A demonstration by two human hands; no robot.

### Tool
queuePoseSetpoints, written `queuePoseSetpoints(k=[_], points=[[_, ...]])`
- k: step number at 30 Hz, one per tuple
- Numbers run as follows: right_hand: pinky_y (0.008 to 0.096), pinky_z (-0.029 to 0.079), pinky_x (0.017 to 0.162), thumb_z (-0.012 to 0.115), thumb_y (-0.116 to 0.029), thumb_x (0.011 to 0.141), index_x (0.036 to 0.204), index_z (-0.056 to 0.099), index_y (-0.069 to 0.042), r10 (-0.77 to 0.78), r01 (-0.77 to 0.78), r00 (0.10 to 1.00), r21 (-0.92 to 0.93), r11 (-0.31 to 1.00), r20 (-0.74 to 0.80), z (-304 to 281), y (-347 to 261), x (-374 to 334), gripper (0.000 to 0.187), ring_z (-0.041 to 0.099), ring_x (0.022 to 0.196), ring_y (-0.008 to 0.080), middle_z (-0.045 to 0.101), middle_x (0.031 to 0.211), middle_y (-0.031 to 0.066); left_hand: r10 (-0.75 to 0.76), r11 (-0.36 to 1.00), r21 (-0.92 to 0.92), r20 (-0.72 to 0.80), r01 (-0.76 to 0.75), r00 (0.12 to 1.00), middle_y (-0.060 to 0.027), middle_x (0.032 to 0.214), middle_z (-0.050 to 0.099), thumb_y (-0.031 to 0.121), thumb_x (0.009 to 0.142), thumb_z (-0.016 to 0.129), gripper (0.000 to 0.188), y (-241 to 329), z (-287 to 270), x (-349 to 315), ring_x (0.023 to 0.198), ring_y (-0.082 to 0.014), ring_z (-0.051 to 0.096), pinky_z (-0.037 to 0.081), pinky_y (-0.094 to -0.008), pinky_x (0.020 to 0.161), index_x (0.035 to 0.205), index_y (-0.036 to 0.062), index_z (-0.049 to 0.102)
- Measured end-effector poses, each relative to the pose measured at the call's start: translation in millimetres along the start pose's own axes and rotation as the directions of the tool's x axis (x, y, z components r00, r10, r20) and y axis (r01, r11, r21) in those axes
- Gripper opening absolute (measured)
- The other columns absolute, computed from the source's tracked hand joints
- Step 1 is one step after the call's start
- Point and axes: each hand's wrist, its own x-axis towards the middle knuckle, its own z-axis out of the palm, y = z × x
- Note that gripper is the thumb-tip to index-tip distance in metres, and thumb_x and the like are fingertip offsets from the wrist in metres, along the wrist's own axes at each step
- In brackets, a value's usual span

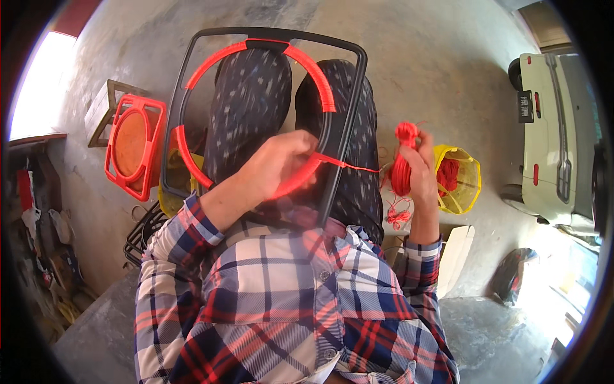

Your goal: The person wraps a red plastic rope around a circular black frame by hand.

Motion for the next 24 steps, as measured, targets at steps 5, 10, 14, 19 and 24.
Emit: queuePoseSetpoints(k=[5,10,14,19,24], points=[[0.037,0.052,0.071,0.076,-0.017,0.067,0.101,0.062,-0.013,-0.58,0.771,0.637,-0.44,0.461,0.508,69.4,-77.8,6.8,0.037,0.065,0.088,0.0266,0.066,0.096,0.003,0.488,0.868,0.15,-0.085,-0.473,0.868,-0.0085,0.118,0.054,0.023,0.092,0.045,0.045,-4.3,13.1,-3.3,0.103,-0.0165,0.055,0.045,-0.0306,0.086,0.132,0.0014,0.045],[0.0412,0.046,0.08,0.081,-0.022,0.063,0.1,0.06,-0.015,-0.767,0.759,0.568,-0.55,0.347,0.299,87.9,-59.3,12.7,0.043,0.058,0.1,0.0254,0.06,0.11,0.0044,0.395,0.915,0.141,-0.134,-0.377,0.909,-0.0072,0.108,0.058,0.004,0.081,0.045,0.046,-3.6,-4.2,1.4,0.099,-0.0177,0.057,0.045,-0.031,0.09,0.127,0.0005,0.046],[0.0417,0.046,0.08,0.082,-0.023,0.064,0.089,0.062,-0.01,-0.589,0.615,0.767,-0.553,0.562,0.253,47.8,-20.2,7.2,0.035,0.057,0.092,0.0301,0.059,0.103,0.0079,0.187,0.969,-0.124,-0.195,-0.213,0.963,-0.0105,0.11,0.06,-0.006,0.075,0.046,0.054,3.9,12.7,-0.5,0.088,-0.0183,0.063,0.055,-0.0353,0.072,0.128,0.003,0.046],[0.0424,0.045,0.082,0.082,-0.026,0.06,0.089,0.065,-0.007,-0.444,0.607,0.795,-0.521,0.601,0.414,72.3,-42.5,-18.6,0.039,0.056,0.095,0.0305,0.058,0.101,0.0084,0.129,0.972,-0.19,-0.047,-0.136,0.991,-0.0143,0.108,0.064,-0.003,0.079,0.051,0.05,9.4,16.2,-5.0,0.076,-0.0207,0.067,0.054,-0.0308,0.045,0.128,0.0017,0.047],[0.0403,0.044,0.089,0.072,-0.012,0.061,0.095,0.068,-0.005,-0.51,0.59,0.807,-0.382,0.711,0.298,65.7,-24.5,-17.4,0.036,0.053,0.103,0.0314,0.056,0.114,0.0107,0.171,0.954,-0.262,0.066,-0.148,0.983,-0.0135,0.097,0.067,0.012,0.088,0.054,0.034,9.6,16.0,-6.8,0.074,-0.0226,0.067,0.056,-0.0324,0.056,0.12,-0.0015,0.053]])
